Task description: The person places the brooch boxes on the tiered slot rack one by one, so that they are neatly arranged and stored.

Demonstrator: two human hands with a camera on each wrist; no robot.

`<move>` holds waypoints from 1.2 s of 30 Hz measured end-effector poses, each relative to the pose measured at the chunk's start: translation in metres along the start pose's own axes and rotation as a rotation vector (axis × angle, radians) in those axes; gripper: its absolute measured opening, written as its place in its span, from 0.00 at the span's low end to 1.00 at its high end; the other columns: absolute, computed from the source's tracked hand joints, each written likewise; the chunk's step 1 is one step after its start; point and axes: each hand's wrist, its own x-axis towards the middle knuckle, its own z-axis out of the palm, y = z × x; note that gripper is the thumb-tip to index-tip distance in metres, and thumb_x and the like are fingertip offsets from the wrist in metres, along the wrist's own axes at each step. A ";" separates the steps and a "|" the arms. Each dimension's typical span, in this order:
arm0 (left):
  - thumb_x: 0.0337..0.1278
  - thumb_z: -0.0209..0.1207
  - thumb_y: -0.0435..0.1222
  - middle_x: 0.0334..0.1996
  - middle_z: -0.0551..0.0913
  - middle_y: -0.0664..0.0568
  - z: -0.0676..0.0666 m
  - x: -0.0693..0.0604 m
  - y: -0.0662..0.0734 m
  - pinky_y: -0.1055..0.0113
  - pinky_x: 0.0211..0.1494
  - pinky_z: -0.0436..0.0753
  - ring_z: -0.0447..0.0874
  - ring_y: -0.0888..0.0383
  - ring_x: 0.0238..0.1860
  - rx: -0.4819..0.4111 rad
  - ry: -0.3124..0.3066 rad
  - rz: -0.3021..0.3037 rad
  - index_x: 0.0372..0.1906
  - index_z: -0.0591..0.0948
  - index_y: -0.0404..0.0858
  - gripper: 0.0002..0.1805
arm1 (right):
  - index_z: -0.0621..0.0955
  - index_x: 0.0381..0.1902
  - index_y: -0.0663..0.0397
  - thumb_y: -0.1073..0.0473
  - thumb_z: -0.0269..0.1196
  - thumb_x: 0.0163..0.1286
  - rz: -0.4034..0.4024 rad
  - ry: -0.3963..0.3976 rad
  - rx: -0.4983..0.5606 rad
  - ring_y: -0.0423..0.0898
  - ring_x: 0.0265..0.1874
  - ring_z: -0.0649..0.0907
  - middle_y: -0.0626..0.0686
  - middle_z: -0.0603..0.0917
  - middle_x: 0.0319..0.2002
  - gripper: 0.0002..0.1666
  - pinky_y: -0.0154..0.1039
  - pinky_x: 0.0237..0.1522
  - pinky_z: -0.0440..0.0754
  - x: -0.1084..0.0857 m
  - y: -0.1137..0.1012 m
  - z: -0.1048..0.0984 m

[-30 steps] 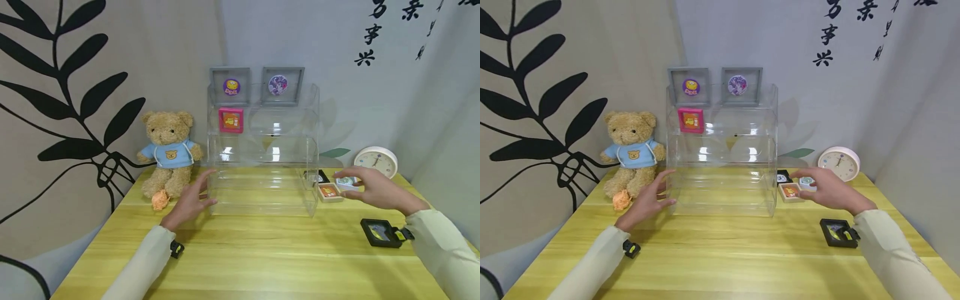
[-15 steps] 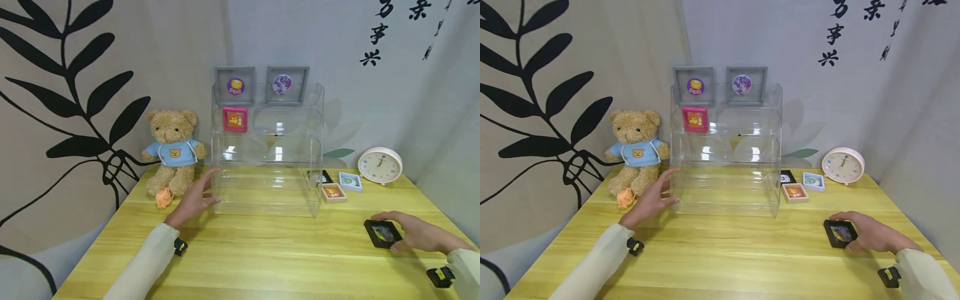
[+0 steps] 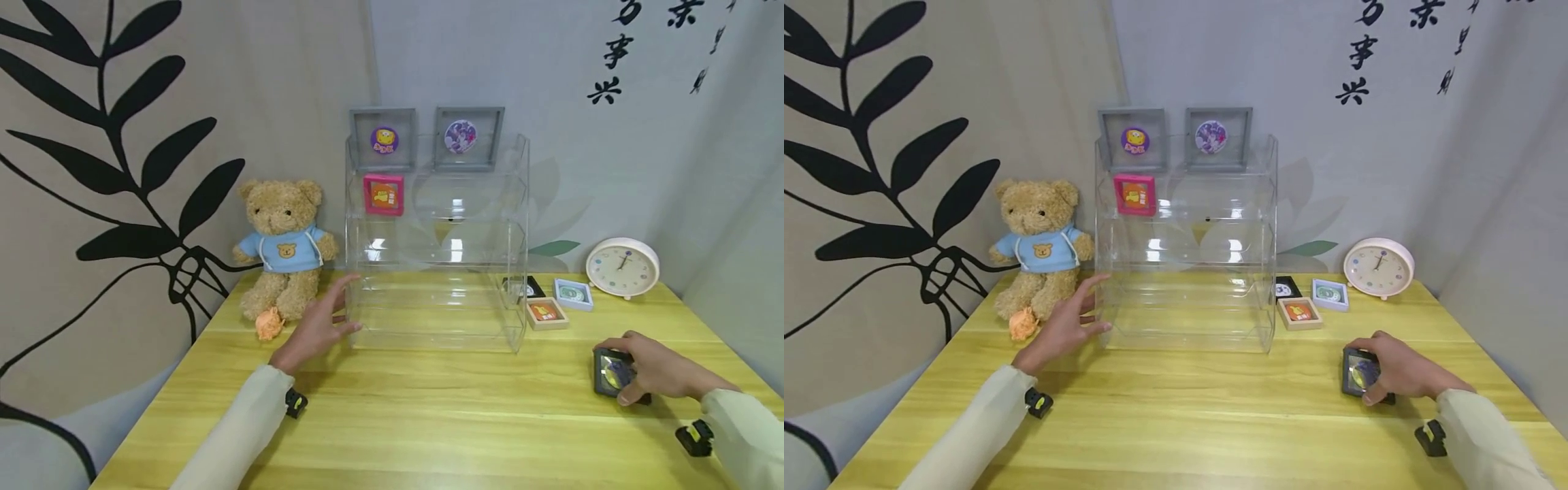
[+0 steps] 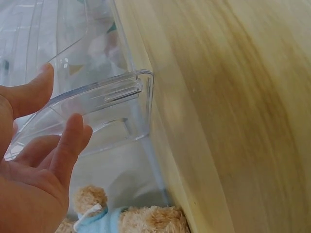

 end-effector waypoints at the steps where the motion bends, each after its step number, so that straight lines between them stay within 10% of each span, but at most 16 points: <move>1: 0.52 0.71 0.28 0.77 0.59 0.35 0.000 -0.001 0.000 0.47 0.58 0.88 0.73 0.32 0.68 -0.004 0.001 0.001 0.78 0.58 0.56 0.51 | 0.74 0.63 0.68 0.54 0.84 0.38 -0.006 0.014 -0.008 0.50 0.43 0.77 0.63 0.78 0.49 0.55 0.40 0.41 0.81 0.001 -0.004 0.001; 10: 0.53 0.70 0.30 0.77 0.60 0.35 0.002 -0.001 0.002 0.47 0.59 0.88 0.73 0.32 0.68 -0.002 -0.010 -0.006 0.78 0.57 0.58 0.51 | 0.81 0.54 0.59 0.61 0.81 0.43 -0.106 0.190 -0.034 0.44 0.35 0.76 0.54 0.79 0.39 0.38 0.35 0.34 0.79 0.012 -0.042 0.012; 16: 0.53 0.70 0.29 0.77 0.60 0.35 0.003 0.000 0.003 0.46 0.59 0.87 0.73 0.31 0.67 -0.003 -0.006 -0.010 0.77 0.57 0.58 0.51 | 0.82 0.54 0.57 0.60 0.73 0.59 -0.184 0.127 0.040 0.32 0.34 0.77 0.50 0.84 0.43 0.24 0.28 0.31 0.79 0.015 -0.055 0.013; 28: 0.53 0.70 0.27 0.76 0.60 0.32 0.004 -0.004 0.000 0.47 0.57 0.89 0.76 0.30 0.65 -0.039 -0.008 0.002 0.78 0.57 0.56 0.51 | 0.74 0.68 0.49 0.55 0.68 0.66 -0.214 0.167 -0.027 0.43 0.52 0.84 0.57 0.85 0.58 0.33 0.35 0.43 0.85 -0.006 -0.035 0.012; 36: 0.55 0.69 0.29 0.78 0.59 0.37 0.000 -0.002 0.000 0.46 0.59 0.87 0.75 0.32 0.66 -0.015 -0.012 0.002 0.78 0.57 0.58 0.50 | 0.82 0.61 0.45 0.70 0.67 0.64 -0.323 0.309 0.075 0.23 0.47 0.81 0.48 0.86 0.57 0.28 0.27 0.35 0.88 -0.007 -0.033 0.011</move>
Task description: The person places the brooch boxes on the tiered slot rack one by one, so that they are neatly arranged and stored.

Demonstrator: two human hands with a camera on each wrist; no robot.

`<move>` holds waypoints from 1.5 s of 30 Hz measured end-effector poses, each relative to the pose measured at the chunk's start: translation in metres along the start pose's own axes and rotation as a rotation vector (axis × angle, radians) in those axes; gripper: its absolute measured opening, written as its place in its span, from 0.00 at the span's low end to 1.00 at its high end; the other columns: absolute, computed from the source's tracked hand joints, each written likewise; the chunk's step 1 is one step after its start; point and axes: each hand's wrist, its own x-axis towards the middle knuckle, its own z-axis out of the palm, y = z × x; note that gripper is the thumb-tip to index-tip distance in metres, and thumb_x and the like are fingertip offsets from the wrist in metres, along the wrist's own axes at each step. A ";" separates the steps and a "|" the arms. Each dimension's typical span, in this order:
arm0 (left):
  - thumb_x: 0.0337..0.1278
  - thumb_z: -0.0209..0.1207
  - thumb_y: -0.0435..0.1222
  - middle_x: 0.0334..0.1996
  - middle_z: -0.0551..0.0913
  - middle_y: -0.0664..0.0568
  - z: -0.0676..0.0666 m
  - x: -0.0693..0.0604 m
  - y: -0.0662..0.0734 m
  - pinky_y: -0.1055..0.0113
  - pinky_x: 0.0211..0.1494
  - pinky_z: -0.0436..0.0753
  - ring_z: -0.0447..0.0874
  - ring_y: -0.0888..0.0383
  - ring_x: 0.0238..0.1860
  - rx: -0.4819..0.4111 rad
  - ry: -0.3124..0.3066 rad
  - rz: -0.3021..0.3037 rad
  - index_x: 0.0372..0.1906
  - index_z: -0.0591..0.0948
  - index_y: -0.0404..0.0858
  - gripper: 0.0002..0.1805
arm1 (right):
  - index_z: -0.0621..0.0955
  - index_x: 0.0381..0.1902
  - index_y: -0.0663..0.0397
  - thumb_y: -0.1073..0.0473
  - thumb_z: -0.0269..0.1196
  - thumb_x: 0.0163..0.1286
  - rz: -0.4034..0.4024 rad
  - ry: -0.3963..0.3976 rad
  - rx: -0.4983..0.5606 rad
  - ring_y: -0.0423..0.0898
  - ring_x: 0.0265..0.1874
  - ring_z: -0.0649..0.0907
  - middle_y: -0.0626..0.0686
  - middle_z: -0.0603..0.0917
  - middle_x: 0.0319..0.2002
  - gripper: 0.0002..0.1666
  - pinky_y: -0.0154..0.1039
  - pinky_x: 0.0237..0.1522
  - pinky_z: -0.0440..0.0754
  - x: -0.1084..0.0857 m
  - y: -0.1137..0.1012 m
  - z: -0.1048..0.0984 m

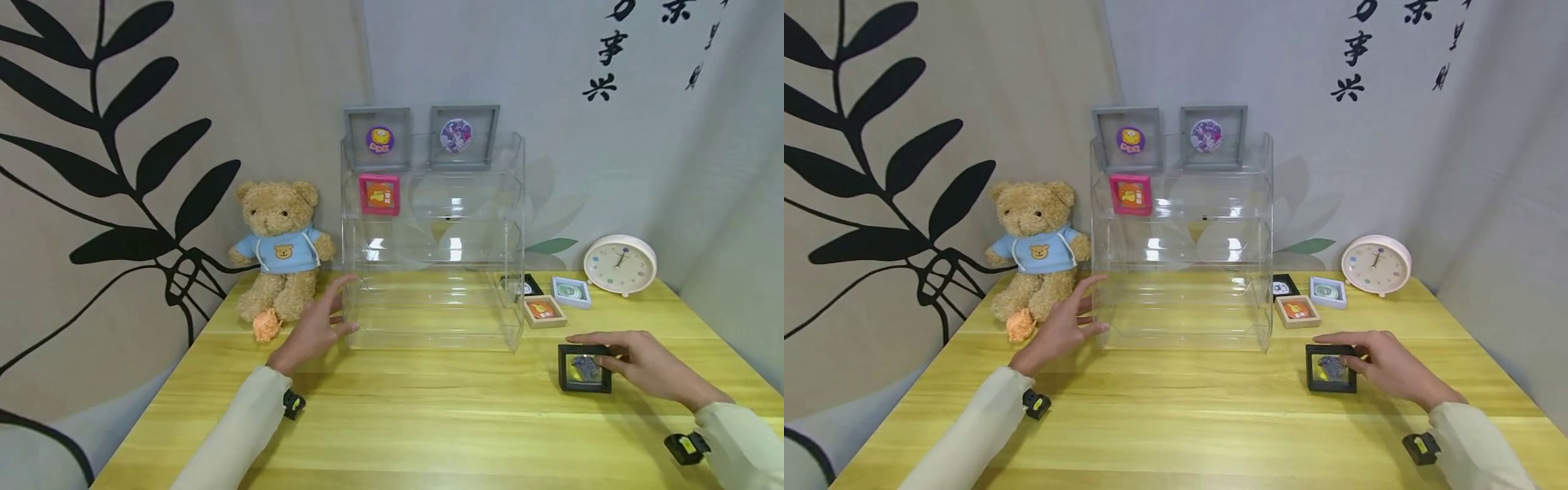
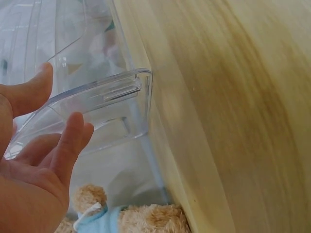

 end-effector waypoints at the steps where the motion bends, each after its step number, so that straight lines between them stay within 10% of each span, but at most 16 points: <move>1: 0.55 0.69 0.30 0.78 0.59 0.37 0.000 0.000 0.000 0.45 0.59 0.87 0.75 0.32 0.66 0.004 0.000 -0.001 0.78 0.57 0.58 0.50 | 0.83 0.60 0.47 0.70 0.66 0.65 -0.008 -0.005 0.031 0.23 0.46 0.82 0.49 0.87 0.57 0.26 0.28 0.35 0.89 0.002 -0.001 -0.001; 11: 0.54 0.70 0.30 0.76 0.63 0.34 -0.001 0.000 0.001 0.43 0.60 0.86 0.76 0.32 0.65 0.037 0.012 -0.012 0.77 0.57 0.61 0.51 | 0.83 0.59 0.50 0.66 0.61 0.73 -0.016 -0.043 0.237 0.26 0.47 0.83 0.25 0.82 0.53 0.19 0.30 0.35 0.88 0.032 -0.030 -0.016; 19: 0.53 0.70 0.29 0.74 0.63 0.30 0.001 0.001 0.001 0.45 0.58 0.88 0.77 0.31 0.64 0.016 0.008 -0.002 0.78 0.57 0.58 0.51 | 0.83 0.59 0.52 0.63 0.62 0.72 -0.002 -0.069 0.302 0.35 0.43 0.88 0.44 0.85 0.57 0.19 0.31 0.41 0.89 0.069 -0.064 -0.037; 25: 0.52 0.70 0.28 0.74 0.62 0.29 0.001 0.002 0.000 0.48 0.56 0.89 0.77 0.31 0.64 0.010 0.019 -0.001 0.78 0.57 0.57 0.52 | 0.83 0.60 0.52 0.63 0.62 0.73 0.024 0.080 0.264 0.33 0.41 0.88 0.61 0.85 0.57 0.19 0.26 0.40 0.87 0.107 -0.090 -0.056; 36: 0.51 0.70 0.26 0.72 0.64 0.27 0.001 0.001 0.001 0.48 0.56 0.89 0.77 0.30 0.63 0.018 0.030 -0.009 0.77 0.57 0.55 0.52 | 0.85 0.57 0.45 0.64 0.64 0.71 0.124 0.339 0.236 0.49 0.47 0.89 0.56 0.86 0.59 0.19 0.33 0.15 0.65 0.190 -0.125 -0.074; 45: 0.50 0.70 0.25 0.70 0.66 0.23 0.002 0.003 0.002 0.50 0.54 0.90 0.78 0.30 0.62 0.031 0.023 0.015 0.77 0.58 0.51 0.51 | 0.88 0.51 0.49 0.67 0.65 0.68 0.068 0.535 0.071 0.54 0.44 0.88 0.58 0.89 0.51 0.16 0.30 0.17 0.61 0.240 -0.135 -0.071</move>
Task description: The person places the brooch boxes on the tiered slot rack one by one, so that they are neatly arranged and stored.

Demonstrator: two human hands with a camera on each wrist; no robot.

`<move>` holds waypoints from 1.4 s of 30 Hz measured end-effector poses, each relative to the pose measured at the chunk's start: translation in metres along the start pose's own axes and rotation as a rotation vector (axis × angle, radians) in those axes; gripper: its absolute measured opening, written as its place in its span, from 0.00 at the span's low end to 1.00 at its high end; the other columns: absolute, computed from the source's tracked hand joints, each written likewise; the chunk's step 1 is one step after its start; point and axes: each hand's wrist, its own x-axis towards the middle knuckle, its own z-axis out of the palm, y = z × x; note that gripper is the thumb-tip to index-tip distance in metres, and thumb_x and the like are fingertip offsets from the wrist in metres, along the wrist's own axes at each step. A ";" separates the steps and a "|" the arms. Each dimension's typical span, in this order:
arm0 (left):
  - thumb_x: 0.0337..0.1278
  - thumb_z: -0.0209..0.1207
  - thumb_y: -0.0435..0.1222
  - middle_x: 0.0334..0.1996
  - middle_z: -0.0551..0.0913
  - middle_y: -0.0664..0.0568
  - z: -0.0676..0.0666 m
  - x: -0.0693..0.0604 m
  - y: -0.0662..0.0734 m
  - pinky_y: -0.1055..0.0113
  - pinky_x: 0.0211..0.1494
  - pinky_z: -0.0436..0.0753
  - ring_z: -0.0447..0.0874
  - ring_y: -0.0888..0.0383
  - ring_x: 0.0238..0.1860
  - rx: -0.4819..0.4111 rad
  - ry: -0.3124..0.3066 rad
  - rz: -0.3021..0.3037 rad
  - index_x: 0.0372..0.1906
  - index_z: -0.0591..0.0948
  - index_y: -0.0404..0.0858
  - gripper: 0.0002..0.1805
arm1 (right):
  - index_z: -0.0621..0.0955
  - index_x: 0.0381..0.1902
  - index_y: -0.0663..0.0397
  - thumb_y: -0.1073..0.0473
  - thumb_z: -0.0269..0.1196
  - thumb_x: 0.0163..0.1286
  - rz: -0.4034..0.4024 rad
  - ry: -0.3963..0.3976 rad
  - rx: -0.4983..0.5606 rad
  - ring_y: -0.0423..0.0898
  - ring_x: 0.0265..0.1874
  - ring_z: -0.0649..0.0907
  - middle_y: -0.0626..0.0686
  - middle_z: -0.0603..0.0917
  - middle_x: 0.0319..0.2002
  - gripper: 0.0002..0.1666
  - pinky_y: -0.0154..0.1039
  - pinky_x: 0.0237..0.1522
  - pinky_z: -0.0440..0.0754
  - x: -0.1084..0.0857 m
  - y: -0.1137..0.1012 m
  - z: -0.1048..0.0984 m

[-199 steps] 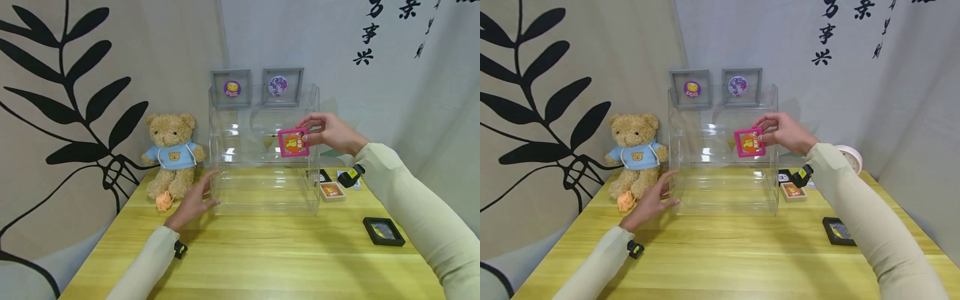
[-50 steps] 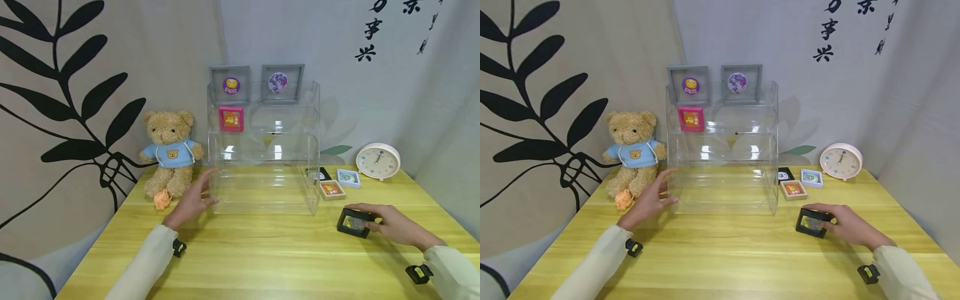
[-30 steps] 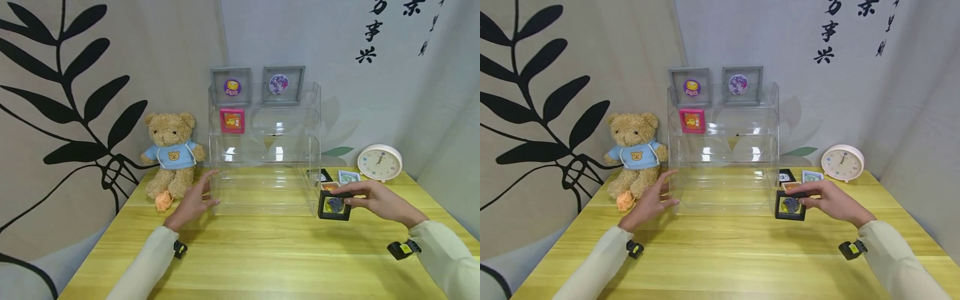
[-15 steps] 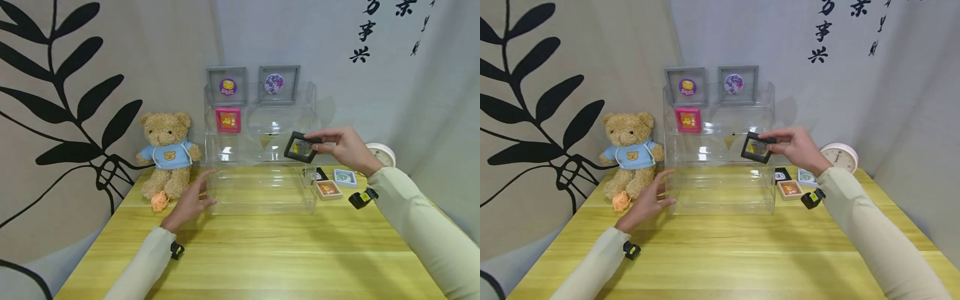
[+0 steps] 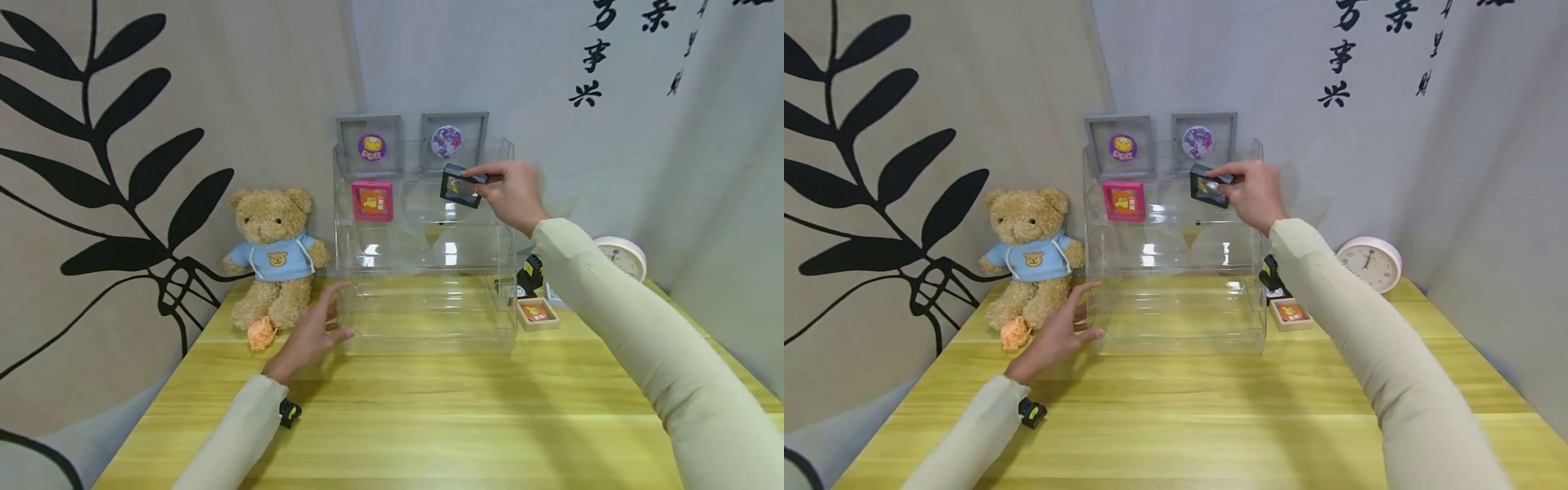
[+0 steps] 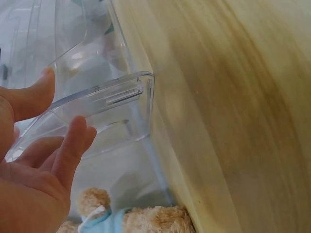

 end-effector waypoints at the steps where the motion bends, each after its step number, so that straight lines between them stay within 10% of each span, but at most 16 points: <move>1: 0.50 0.70 0.25 0.70 0.65 0.23 0.000 0.000 0.000 0.50 0.54 0.90 0.78 0.30 0.62 -0.008 -0.004 -0.002 0.77 0.57 0.51 0.51 | 0.88 0.51 0.49 0.67 0.65 0.68 -0.007 0.000 -0.007 0.54 0.45 0.88 0.58 0.89 0.51 0.16 0.31 0.18 0.62 0.003 -0.001 0.002; 9: 0.51 0.70 0.26 0.71 0.65 0.24 -0.001 0.000 0.001 0.49 0.54 0.89 0.79 0.31 0.62 -0.005 -0.001 -0.010 0.77 0.57 0.52 0.51 | 0.89 0.48 0.50 0.68 0.67 0.67 0.008 -0.033 -0.016 0.55 0.55 0.85 0.57 0.88 0.55 0.14 0.43 0.43 0.80 0.019 -0.008 0.021; 22: 0.51 0.69 0.24 0.74 0.61 0.26 0.002 -0.001 0.003 0.49 0.55 0.89 0.77 0.30 0.63 -0.039 -0.012 -0.010 0.77 0.57 0.51 0.51 | 0.89 0.49 0.47 0.69 0.64 0.68 0.122 -0.078 0.009 0.51 0.40 0.86 0.55 0.88 0.55 0.17 0.31 0.23 0.69 0.020 0.002 0.038; 26: 0.51 0.69 0.24 0.73 0.62 0.26 0.002 -0.001 0.002 0.50 0.55 0.89 0.77 0.31 0.63 -0.037 -0.011 -0.010 0.77 0.57 0.53 0.52 | 0.88 0.52 0.47 0.69 0.62 0.69 0.108 -0.092 -0.033 0.55 0.56 0.81 0.56 0.84 0.61 0.18 0.43 0.54 0.84 0.019 0.003 0.038; 29: 0.51 0.70 0.25 0.73 0.62 0.27 0.002 -0.001 0.002 0.49 0.55 0.89 0.77 0.31 0.64 -0.032 -0.005 -0.012 0.77 0.57 0.54 0.52 | 0.86 0.56 0.48 0.67 0.63 0.70 0.095 -0.122 -0.072 0.59 0.67 0.72 0.60 0.76 0.66 0.19 0.58 0.75 0.69 0.018 -0.001 0.036; 42: 0.52 0.69 0.25 0.74 0.62 0.28 0.002 -0.001 0.000 0.50 0.55 0.90 0.78 0.31 0.62 -0.036 -0.006 -0.016 0.78 0.57 0.52 0.51 | 0.84 0.48 0.65 0.71 0.61 0.67 -0.152 -0.069 -0.087 0.61 0.56 0.74 0.67 0.72 0.58 0.13 0.58 0.56 0.84 -0.029 0.020 0.012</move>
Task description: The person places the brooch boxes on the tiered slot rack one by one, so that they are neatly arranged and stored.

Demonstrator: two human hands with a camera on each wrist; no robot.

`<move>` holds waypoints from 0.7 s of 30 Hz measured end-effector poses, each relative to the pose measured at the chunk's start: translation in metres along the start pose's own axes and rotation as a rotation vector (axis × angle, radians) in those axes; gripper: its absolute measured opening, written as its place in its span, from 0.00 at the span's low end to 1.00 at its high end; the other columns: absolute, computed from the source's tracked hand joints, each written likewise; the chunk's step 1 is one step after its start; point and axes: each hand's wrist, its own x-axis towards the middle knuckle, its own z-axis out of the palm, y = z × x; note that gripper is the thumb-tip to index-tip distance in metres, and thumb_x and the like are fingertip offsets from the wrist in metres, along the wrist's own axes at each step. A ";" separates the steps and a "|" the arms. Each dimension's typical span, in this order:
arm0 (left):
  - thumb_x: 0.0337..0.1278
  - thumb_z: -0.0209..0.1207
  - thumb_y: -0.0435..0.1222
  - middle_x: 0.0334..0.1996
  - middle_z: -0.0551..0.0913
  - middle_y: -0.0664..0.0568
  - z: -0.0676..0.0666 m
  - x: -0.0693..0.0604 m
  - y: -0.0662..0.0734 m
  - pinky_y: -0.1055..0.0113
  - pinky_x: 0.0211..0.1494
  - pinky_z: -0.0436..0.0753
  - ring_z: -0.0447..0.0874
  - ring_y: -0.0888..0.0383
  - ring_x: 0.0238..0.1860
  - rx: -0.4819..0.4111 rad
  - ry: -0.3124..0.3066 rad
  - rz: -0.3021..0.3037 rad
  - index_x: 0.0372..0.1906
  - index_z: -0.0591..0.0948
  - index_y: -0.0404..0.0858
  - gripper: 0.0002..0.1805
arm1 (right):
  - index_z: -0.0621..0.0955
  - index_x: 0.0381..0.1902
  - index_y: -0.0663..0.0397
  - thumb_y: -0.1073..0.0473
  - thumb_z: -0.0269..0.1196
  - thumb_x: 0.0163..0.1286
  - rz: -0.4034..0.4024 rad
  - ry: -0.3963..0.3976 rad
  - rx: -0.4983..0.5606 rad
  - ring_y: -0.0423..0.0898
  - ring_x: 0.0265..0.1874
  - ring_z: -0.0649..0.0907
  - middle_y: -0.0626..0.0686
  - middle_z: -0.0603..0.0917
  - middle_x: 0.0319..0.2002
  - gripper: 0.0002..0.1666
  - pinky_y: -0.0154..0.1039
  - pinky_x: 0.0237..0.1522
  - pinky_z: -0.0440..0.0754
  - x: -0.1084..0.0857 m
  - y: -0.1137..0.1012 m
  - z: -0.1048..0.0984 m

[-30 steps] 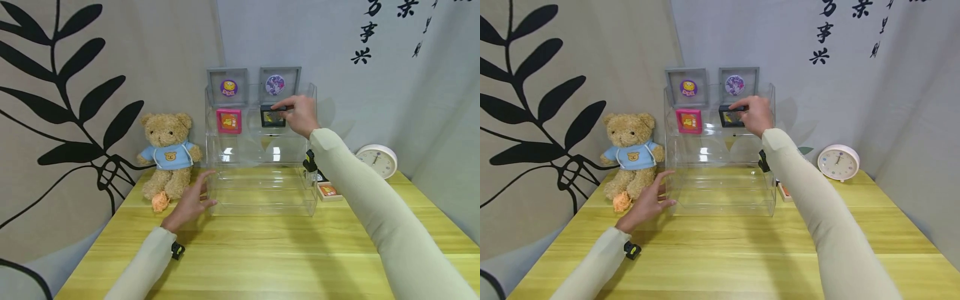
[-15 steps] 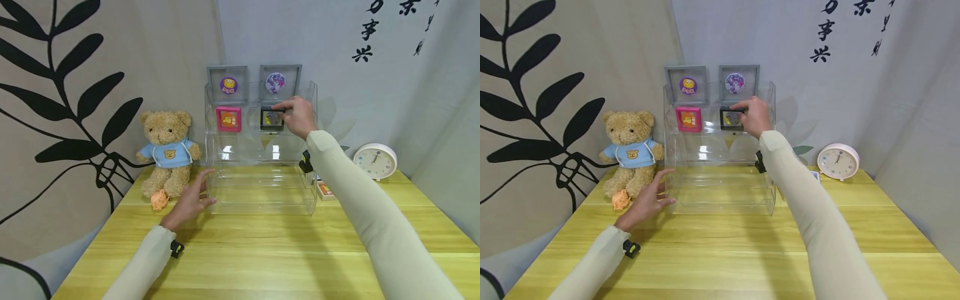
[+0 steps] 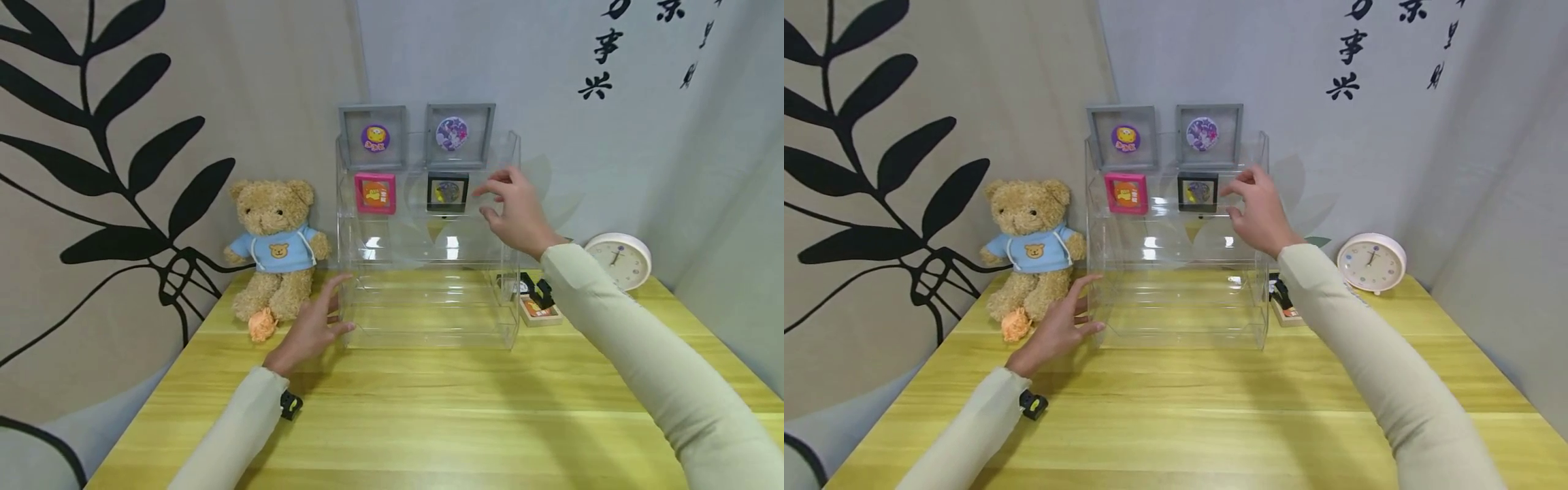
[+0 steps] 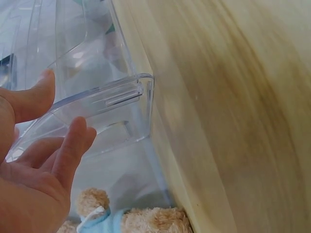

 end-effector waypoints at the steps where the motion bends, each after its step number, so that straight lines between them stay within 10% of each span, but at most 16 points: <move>1: 0.52 0.69 0.25 0.74 0.62 0.28 0.000 0.001 0.000 0.50 0.55 0.89 0.78 0.31 0.62 -0.002 -0.003 0.001 0.78 0.57 0.51 0.51 | 0.84 0.46 0.66 0.72 0.61 0.67 -0.013 0.022 -0.009 0.62 0.55 0.75 0.67 0.73 0.57 0.11 0.59 0.55 0.84 -0.006 0.004 -0.002; 7: 0.52 0.69 0.25 0.74 0.61 0.27 -0.001 0.001 0.000 0.49 0.56 0.89 0.76 0.30 0.64 -0.010 -0.004 0.010 0.77 0.57 0.51 0.51 | 0.85 0.40 0.65 0.71 0.60 0.68 0.007 0.149 -0.064 0.61 0.46 0.79 0.64 0.78 0.49 0.08 0.56 0.45 0.86 -0.040 0.033 -0.015; 12: 0.51 0.69 0.24 0.74 0.60 0.26 0.000 0.000 0.000 0.49 0.55 0.89 0.76 0.29 0.64 -0.007 -0.001 0.020 0.77 0.57 0.50 0.51 | 0.86 0.39 0.62 0.68 0.61 0.70 0.091 0.144 -0.084 0.56 0.42 0.81 0.61 0.82 0.44 0.07 0.29 0.37 0.81 -0.067 0.062 -0.020; 15: 0.51 0.69 0.24 0.74 0.60 0.26 0.000 0.001 0.000 0.49 0.55 0.89 0.75 0.29 0.64 -0.020 -0.005 0.016 0.77 0.57 0.50 0.51 | 0.85 0.44 0.63 0.65 0.61 0.71 0.158 0.017 -0.081 0.57 0.44 0.81 0.63 0.82 0.45 0.09 0.31 0.39 0.84 -0.081 0.078 -0.020; 21: 0.52 0.69 0.24 0.75 0.59 0.27 0.001 0.001 -0.002 0.49 0.56 0.89 0.75 0.29 0.64 -0.021 -0.005 0.012 0.78 0.57 0.52 0.51 | 0.78 0.60 0.65 0.59 0.64 0.71 0.302 -0.380 -0.057 0.70 0.57 0.77 0.72 0.78 0.57 0.23 0.67 0.55 0.81 -0.102 0.105 -0.010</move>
